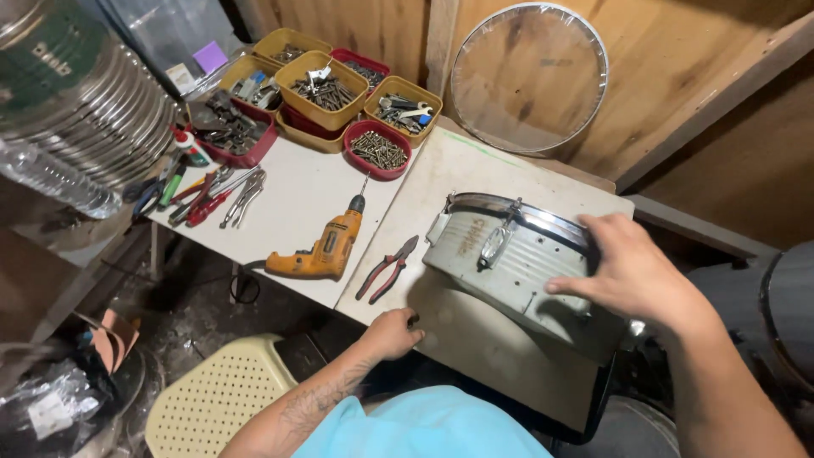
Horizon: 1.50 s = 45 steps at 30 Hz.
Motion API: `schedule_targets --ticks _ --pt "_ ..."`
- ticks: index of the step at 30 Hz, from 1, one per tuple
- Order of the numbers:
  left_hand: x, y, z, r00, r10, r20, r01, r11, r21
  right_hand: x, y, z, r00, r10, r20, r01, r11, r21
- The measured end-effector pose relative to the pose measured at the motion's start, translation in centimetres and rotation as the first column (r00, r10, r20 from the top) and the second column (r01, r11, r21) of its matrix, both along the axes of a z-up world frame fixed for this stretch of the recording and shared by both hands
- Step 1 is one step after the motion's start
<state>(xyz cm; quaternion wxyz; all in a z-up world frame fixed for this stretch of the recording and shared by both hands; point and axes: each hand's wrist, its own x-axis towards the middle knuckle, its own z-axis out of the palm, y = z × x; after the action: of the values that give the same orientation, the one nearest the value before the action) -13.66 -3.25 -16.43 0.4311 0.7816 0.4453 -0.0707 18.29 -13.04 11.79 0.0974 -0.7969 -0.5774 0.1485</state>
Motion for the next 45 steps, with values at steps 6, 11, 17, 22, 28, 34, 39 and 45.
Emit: schedule_targets --ticks 6,11,17,22,28,34,39,45 --pt "-1.8 -3.3 0.3 0.993 0.109 -0.032 -0.111 0.991 -0.071 0.6 3.0 -1.3 0.995 -0.102 0.023 0.104 0.987 -0.119" --pt "-3.6 -5.6 0.1 0.968 0.249 -0.005 -0.248 0.963 -0.108 2.0 2.3 -4.4 0.995 -0.051 -0.086 0.066 0.981 0.18" --pt "0.3 -8.1 8.1 0.855 0.372 0.36 -0.356 0.928 -0.112 2.9 2.8 -4.2 0.953 -0.264 -0.151 0.287 0.944 0.162" --pt "8.3 -6.9 16.8 0.73 0.284 0.622 -0.343 0.939 -0.027 5.8 3.2 -7.0 0.901 -0.356 -0.247 0.4 0.903 0.157" --pt "17.2 -4.3 20.7 0.652 0.477 0.589 -0.436 0.872 -0.223 8.4 -0.1 -11.0 0.869 -0.422 -0.259 0.495 0.759 0.424" --pt "21.2 -6.0 23.1 0.864 0.116 0.49 -0.207 0.969 0.135 7.6 -9.1 -18.9 0.798 -0.44 -0.411 0.588 0.426 0.687" --pt "25.1 -6.0 13.2 0.811 -0.428 0.398 0.135 0.801 0.584 3.8 -15.4 -24.7 0.649 -0.621 -0.44 0.75 0.619 0.232" --pt "26.1 -6.6 7.1 0.669 -0.727 0.154 0.39 0.52 0.76 1.6 -15.8 -31.1 0.618 -0.646 -0.448 0.713 0.701 -0.029"
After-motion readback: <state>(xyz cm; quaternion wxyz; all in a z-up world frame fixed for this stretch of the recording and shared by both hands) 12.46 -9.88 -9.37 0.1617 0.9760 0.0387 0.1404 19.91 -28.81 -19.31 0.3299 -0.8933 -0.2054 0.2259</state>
